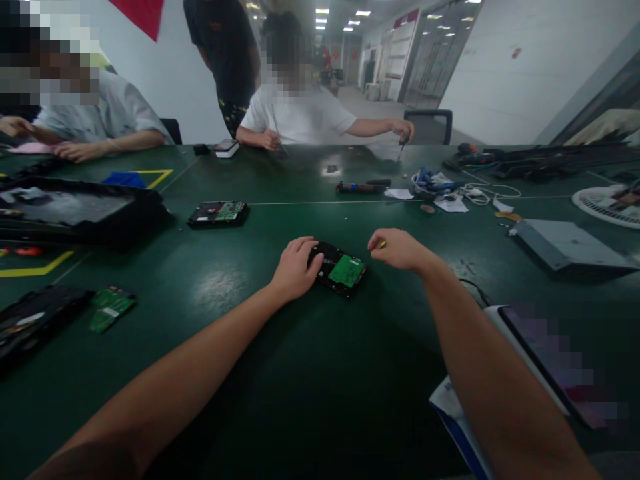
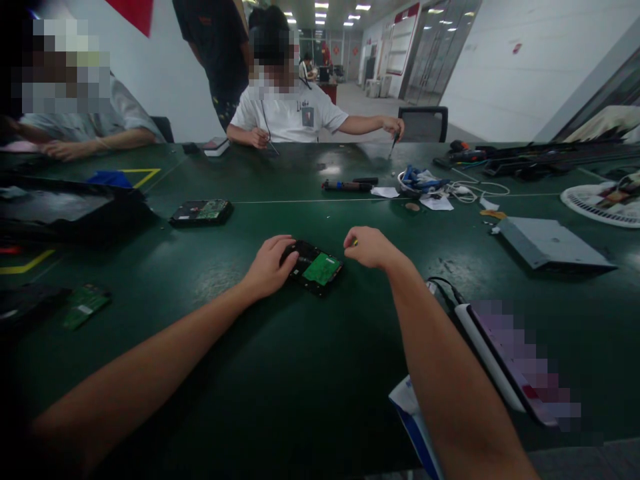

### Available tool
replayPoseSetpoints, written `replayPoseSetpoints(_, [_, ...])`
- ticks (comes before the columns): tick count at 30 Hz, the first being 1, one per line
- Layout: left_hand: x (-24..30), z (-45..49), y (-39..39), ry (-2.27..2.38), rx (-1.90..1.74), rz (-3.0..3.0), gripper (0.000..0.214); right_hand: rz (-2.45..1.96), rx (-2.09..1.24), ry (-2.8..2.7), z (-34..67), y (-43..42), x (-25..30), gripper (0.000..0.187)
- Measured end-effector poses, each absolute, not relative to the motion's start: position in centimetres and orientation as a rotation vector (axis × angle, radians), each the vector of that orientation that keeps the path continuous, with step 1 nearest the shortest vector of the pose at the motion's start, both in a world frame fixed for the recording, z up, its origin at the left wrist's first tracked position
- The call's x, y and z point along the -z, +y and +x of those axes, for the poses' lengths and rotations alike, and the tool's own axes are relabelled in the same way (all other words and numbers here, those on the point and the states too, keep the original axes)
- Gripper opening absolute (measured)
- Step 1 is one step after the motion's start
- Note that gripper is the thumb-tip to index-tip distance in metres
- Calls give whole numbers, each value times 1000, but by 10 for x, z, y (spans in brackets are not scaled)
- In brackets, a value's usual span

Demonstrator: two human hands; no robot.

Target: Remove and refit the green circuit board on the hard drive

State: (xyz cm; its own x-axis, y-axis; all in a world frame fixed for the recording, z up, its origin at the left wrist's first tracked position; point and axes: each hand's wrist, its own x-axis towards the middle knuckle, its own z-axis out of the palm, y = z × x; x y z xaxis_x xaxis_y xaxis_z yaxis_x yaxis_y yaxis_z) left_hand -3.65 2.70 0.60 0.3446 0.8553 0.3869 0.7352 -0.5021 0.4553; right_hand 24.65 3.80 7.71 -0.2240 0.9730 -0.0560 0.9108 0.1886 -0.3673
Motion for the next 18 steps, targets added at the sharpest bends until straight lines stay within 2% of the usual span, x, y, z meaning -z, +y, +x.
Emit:
replayPoseSetpoints(2, [-3, -41, 34, 1395, -872, 2323, 42, -1738, -575, -2422, 240, 32, -82, 21])
replayPoseSetpoints(7, [-2, -43, 36, 1358, -790, 2250, 51, -1615, -1196, -2635, 233, 22, -89, 25])
replayPoseSetpoints(9, [-4, -42, 36, 1348, -730, 2272, 58, -1642, -1331, -2627, 232, 20, -88, 24])
replayPoseSetpoints(13, [-12, -40, 42, 1354, -602, 2298, 66, -1669, -1379, -2611, 232, 21, -84, 24])
replayPoseSetpoints(18, [-16, -40, 48, 1311, -560, 2300, 65, -1667, -1343, -2585, 235, 25, -79, 26])
